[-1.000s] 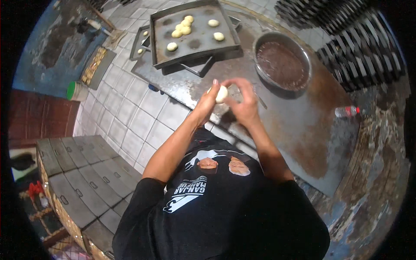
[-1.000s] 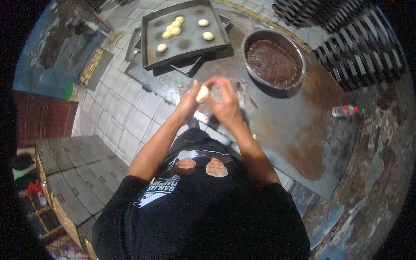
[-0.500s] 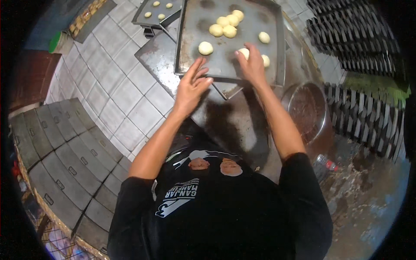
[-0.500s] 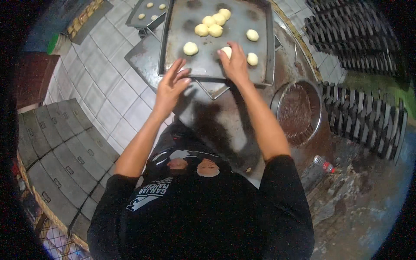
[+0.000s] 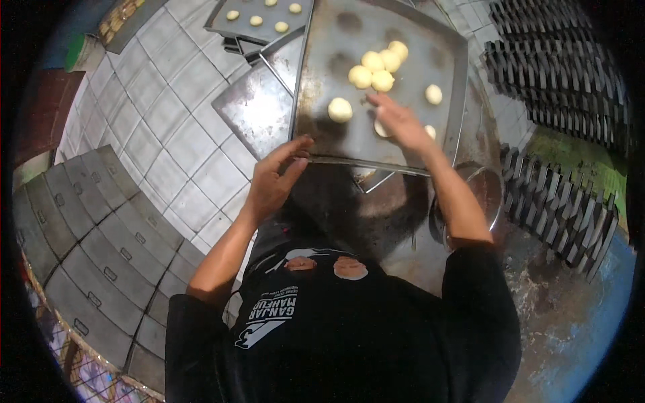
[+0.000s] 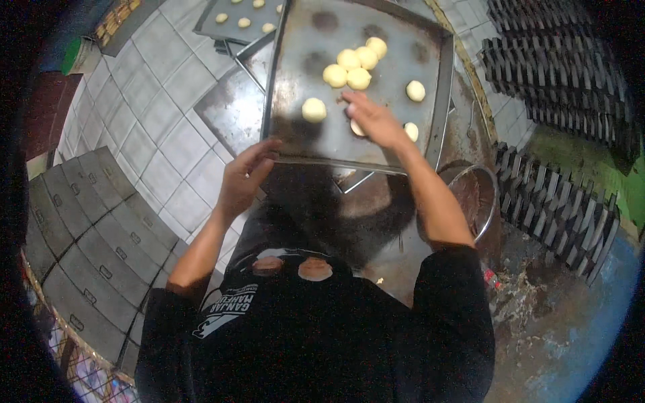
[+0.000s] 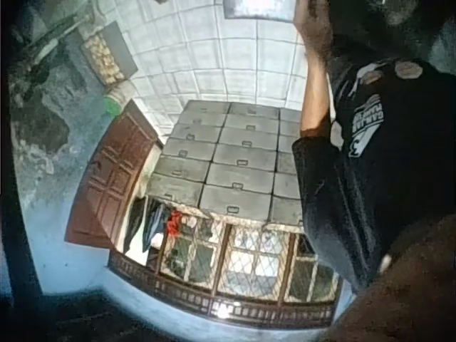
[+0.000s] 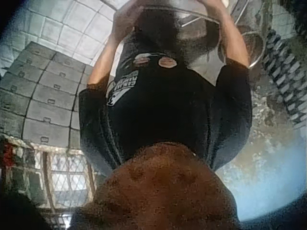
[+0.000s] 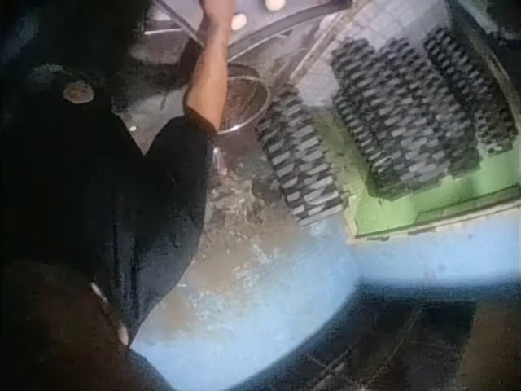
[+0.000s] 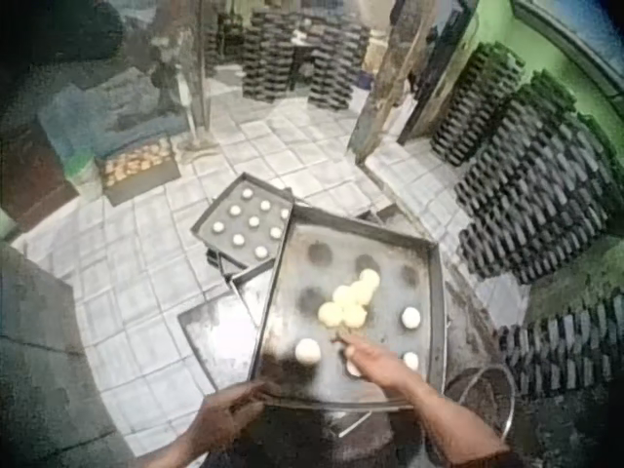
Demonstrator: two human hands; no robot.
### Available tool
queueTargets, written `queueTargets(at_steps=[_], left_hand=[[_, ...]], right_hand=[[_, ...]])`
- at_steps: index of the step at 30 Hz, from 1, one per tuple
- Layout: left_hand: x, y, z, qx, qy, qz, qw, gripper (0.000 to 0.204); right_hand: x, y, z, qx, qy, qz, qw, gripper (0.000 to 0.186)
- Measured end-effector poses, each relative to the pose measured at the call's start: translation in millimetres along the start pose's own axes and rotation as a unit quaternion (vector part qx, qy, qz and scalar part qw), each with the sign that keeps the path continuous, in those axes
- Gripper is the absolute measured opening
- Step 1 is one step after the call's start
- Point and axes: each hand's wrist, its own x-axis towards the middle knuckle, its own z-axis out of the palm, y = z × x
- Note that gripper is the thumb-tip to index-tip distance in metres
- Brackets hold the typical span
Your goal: The person prepares filled dough balls by filling pieces of dough with chocolate paste from a bowl, sealing and shaping the dough by hand, and arranging the dough balls onto baking trays.
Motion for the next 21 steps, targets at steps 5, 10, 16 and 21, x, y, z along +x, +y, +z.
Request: queueTargets(at_steps=[5,10,16,21], left_hand=[[7.8,19.3,27.8,0.019,-0.02,-0.018,0.999,0.033],[2.7,16.4,77.5,0.068,0.053,0.09,0.992,0.031],[-48.2,9.5,174.0,-0.259,-0.059,-0.135,0.955,0.036],[-145.4,-16.9,246.2,-0.11,-0.131,-0.064,0.983,0.037]], right_hand=[[34.2,-5.0,3.6,0.015,0.386,0.141,0.911,0.046],[-18.2,-72.0,26.7,0.188,0.365,0.171,0.896,0.037],[-222.8,-120.5,109.6,0.075,0.423,0.055,0.901,0.039],[-337.6,-104.7,196.6,0.217,0.525,0.092,0.818,0.035]])
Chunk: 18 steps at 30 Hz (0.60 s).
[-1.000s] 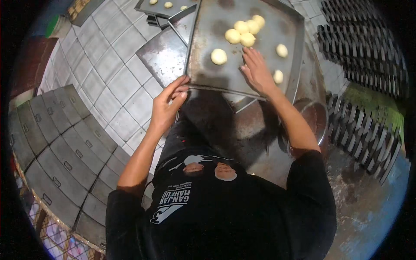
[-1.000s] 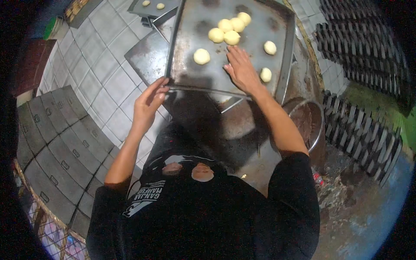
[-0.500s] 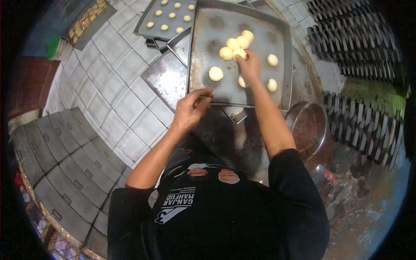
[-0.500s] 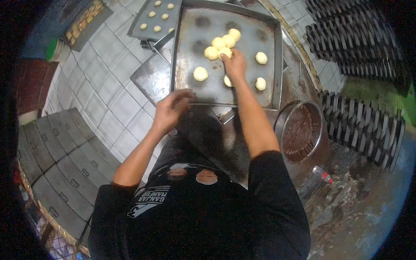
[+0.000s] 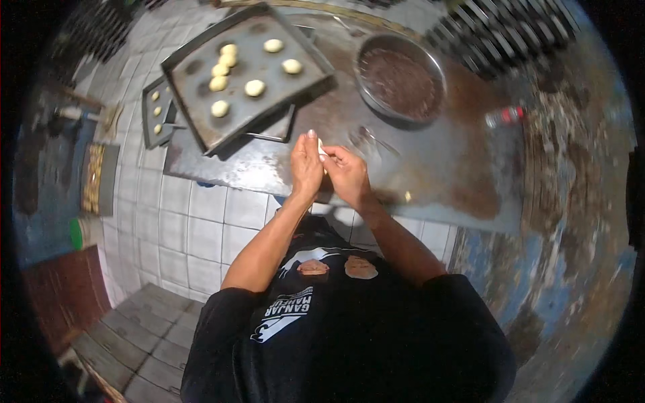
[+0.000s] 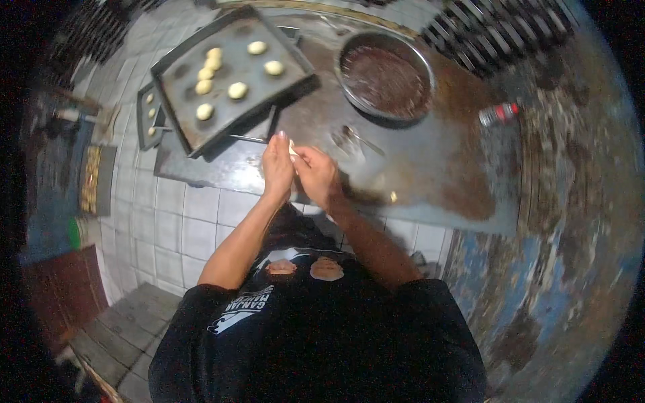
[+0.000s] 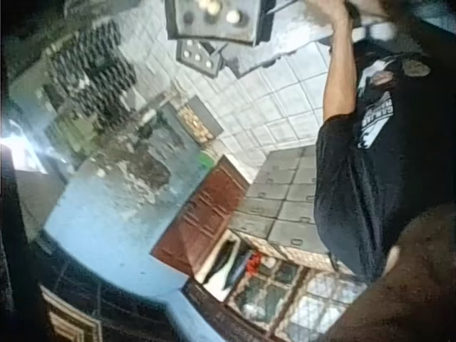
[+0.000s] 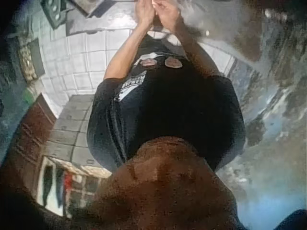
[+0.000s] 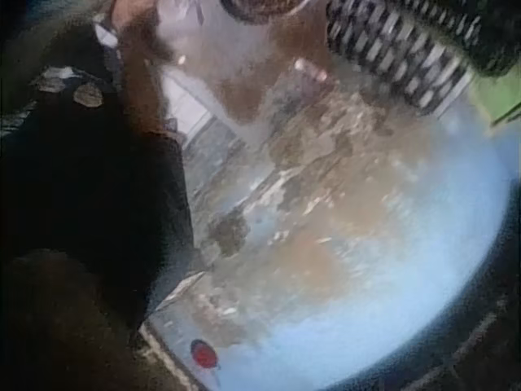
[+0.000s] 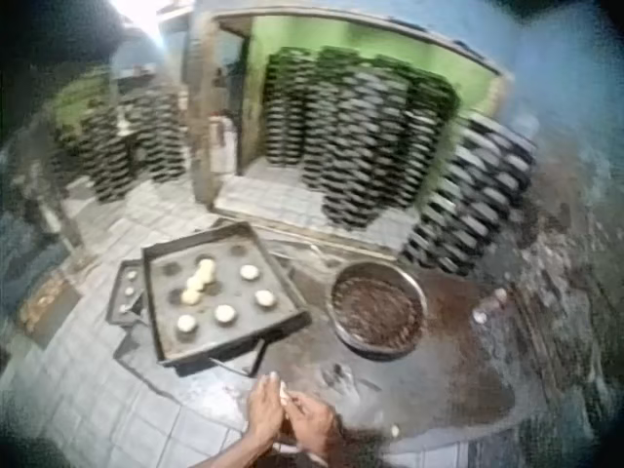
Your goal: The person prepares filled dough balls by filling pieces of dough with chocolate paste from a bowl, sealing and shaping the dough by hand, and arranging the dough balls onto baking trays.
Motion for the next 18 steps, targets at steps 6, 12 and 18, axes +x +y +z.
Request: queueTargets(at_steps=[6,12,18], left_hand=[[-56.8,-53.0,38.7,0.179,-0.126,0.037,0.975,0.035],[-66.0,-123.4,-1.3,0.275,-0.122,-0.152,0.942,0.04],[-69.2,-132.5,2.5,0.203,-0.199,-0.209,0.936,0.027]], right_hand=[[-88.6,-7.6,-74.7,0.342,0.022,0.163,0.925,0.027],[-116.8,32.0,-96.3,0.084,0.116,0.116,0.983,0.02],[-71.7,59.5,-90.7,-0.184,-0.034,-0.143,0.972,0.015]])
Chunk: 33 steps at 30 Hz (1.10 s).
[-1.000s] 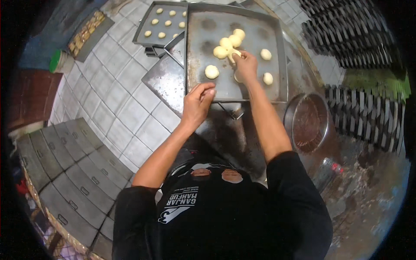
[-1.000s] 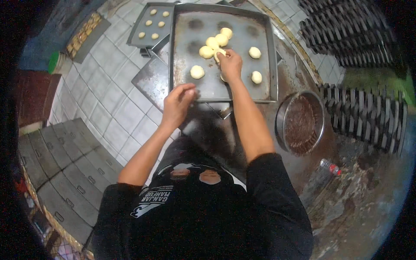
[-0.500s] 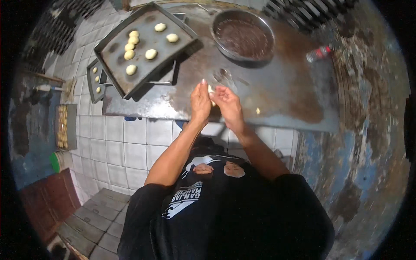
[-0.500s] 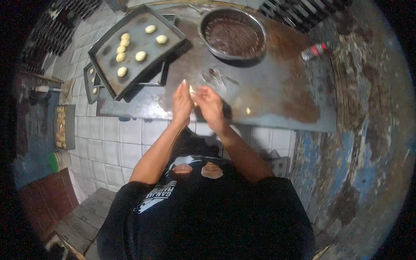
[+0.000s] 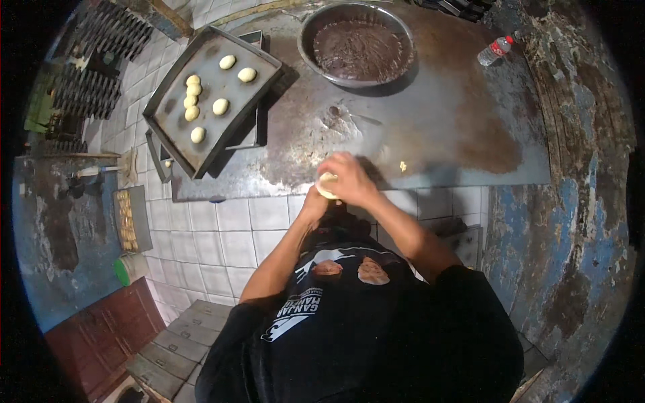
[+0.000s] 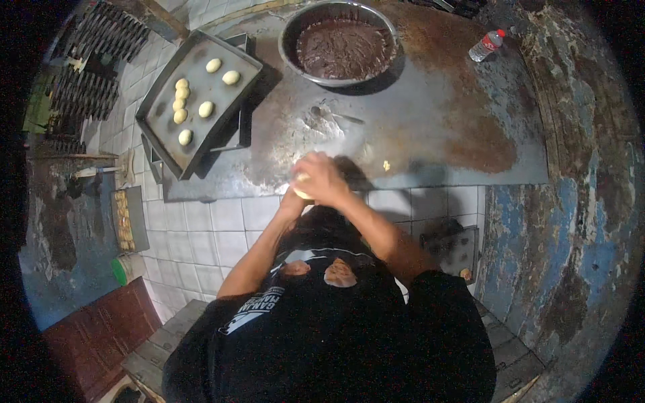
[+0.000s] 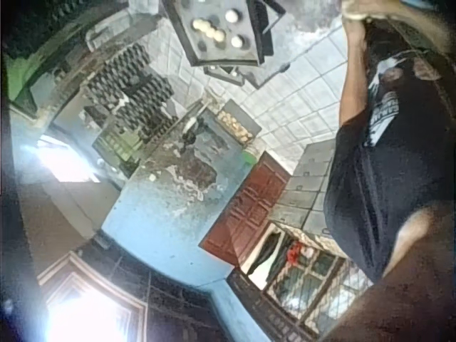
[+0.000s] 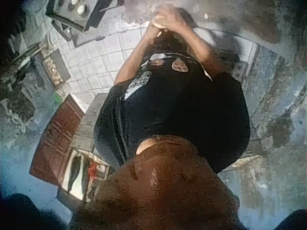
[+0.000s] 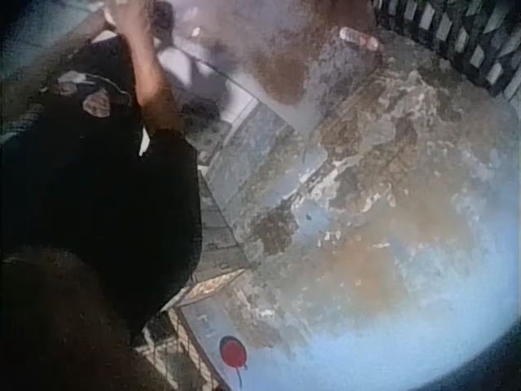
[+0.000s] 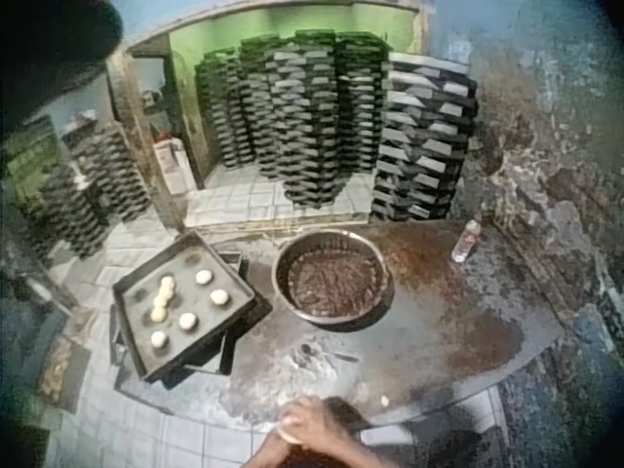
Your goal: The person prepares filled dough balls by filling pieces of dough with chocolate paste from a bowl, sealing and shaping the dough by hand, and arranging the dough balls onto baking trays.
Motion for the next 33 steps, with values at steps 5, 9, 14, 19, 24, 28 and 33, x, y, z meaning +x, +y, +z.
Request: queueTargets(at_steps=[5,9,14,19,24,28,33], left_hand=[[45.8,71.4,-25.2,-0.033,-0.002,0.132,0.991,0.056],[71.7,155.2,-47.2,-0.008,0.017,0.19,0.982,0.085],[123.5,194.0,-85.8,0.059,0.042,0.167,0.983,0.061],[168.1,226.3,-82.1,0.148,0.09,0.199,0.965,0.044],[196.0,223.4,-91.7,0.201,0.145,0.236,0.94,0.046],[204.9,231.2,-74.6,0.187,0.202,0.26,0.926,0.045],[218.6,224.8,-45.6,0.204,0.232,0.274,0.911,0.045]], right_hand=[[66.0,153.5,2.4,-0.112,0.117,0.153,0.975,0.017],[91.1,158.1,5.0,-0.212,-0.073,0.163,0.961,0.017],[183.1,120.5,-50.7,-0.013,-0.018,0.165,0.986,0.022],[259.7,190.6,-40.8,-0.297,-0.173,0.184,0.921,0.017],[253.4,230.2,-38.2,0.012,-0.083,0.17,0.982,0.021],[255.8,158.0,-88.4,0.382,-0.164,0.498,0.761,0.023],[207.3,114.5,-40.2,0.057,-0.023,0.181,0.982,0.03]])
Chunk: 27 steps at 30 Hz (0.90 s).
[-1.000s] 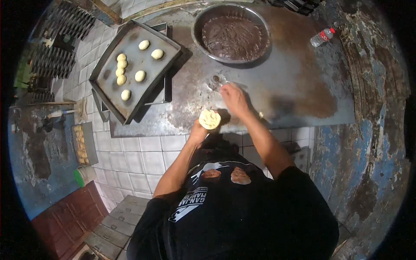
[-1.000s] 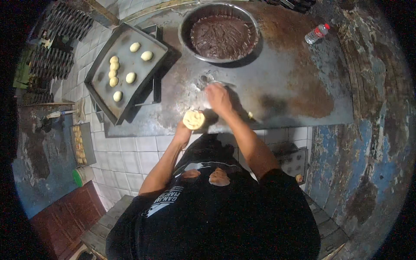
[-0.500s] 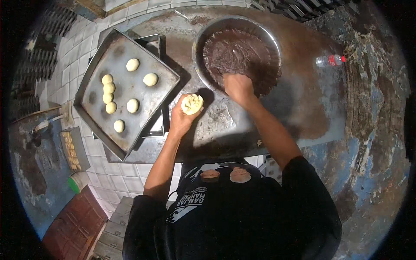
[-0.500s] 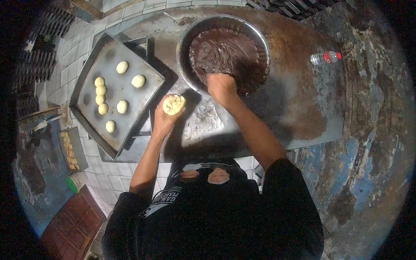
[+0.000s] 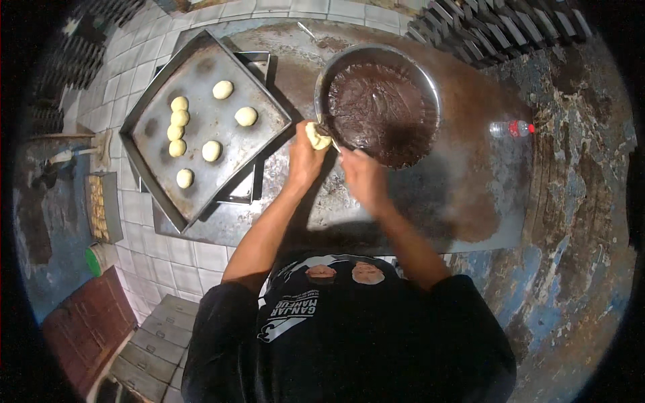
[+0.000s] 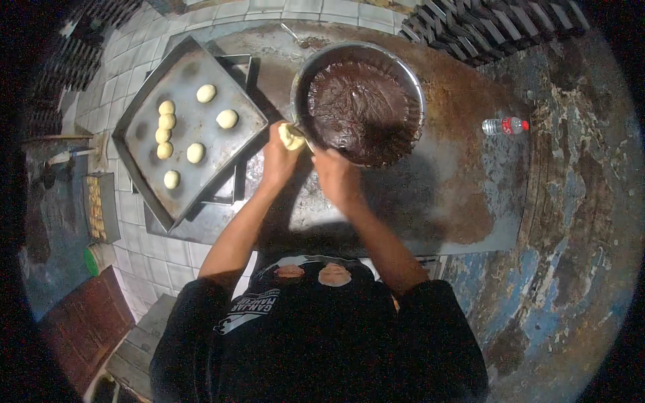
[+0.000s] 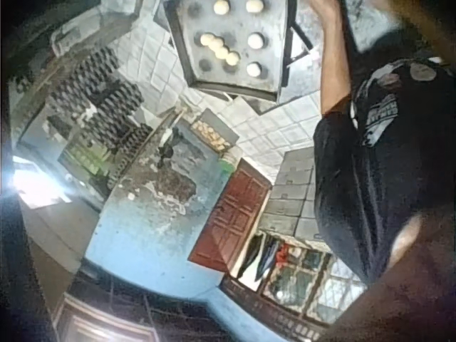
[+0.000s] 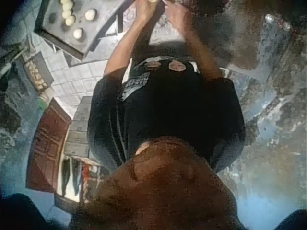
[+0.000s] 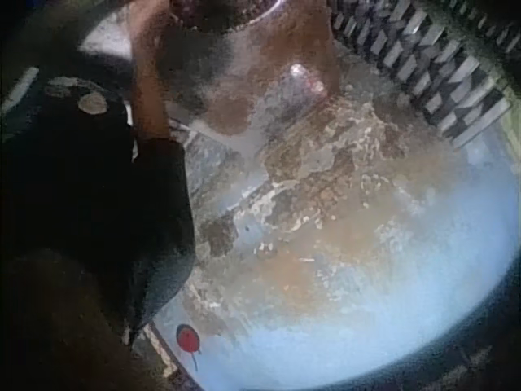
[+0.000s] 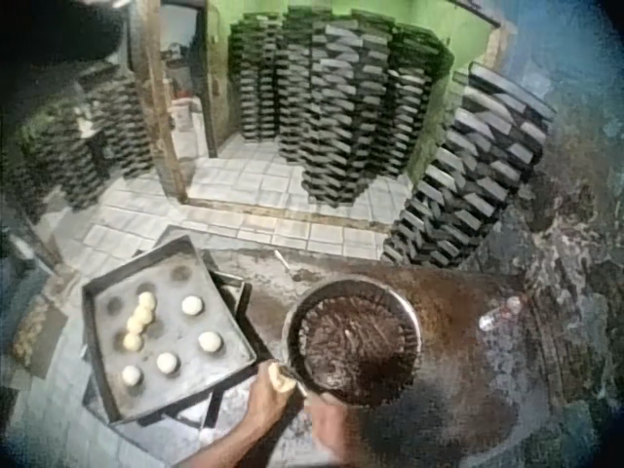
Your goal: The person prepares filled dough balls by filling pieces of dough with chocolate paste from a bowl, sealing and shaping the dough by hand, and arranging the dough balls onto baking trays.
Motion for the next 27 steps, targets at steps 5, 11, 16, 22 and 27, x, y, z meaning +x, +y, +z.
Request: queueTargets(at_steps=[5,11,16,22,27], left_hand=[[-33.7,-9.9,-7.4,0.197,-0.054,0.024,0.979,0.033],[-109.4,-50.1,-5.2,-0.18,-0.12,-0.085,0.973,0.047],[-186.9,-7.0,14.3,-0.108,-0.183,-0.028,0.977,0.049],[-229.7,61.6,6.2,-0.207,-0.23,-0.12,0.943,0.038],[-274.6,64.8,14.3,-0.223,-0.107,-0.07,0.966,0.038]], right_hand=[[-91.4,-11.8,9.7,-0.251,0.01,-0.111,0.961,0.032],[-131.5,38.1,4.7,-0.189,-0.047,-0.04,0.98,0.026],[-137.0,-50.1,-25.8,0.08,-0.018,0.165,0.983,0.042],[-221.5,-33.4,-38.8,-0.045,0.154,-0.162,0.974,0.046],[-257.7,-55.7,-26.3,0.056,0.142,0.024,0.988,0.041]])
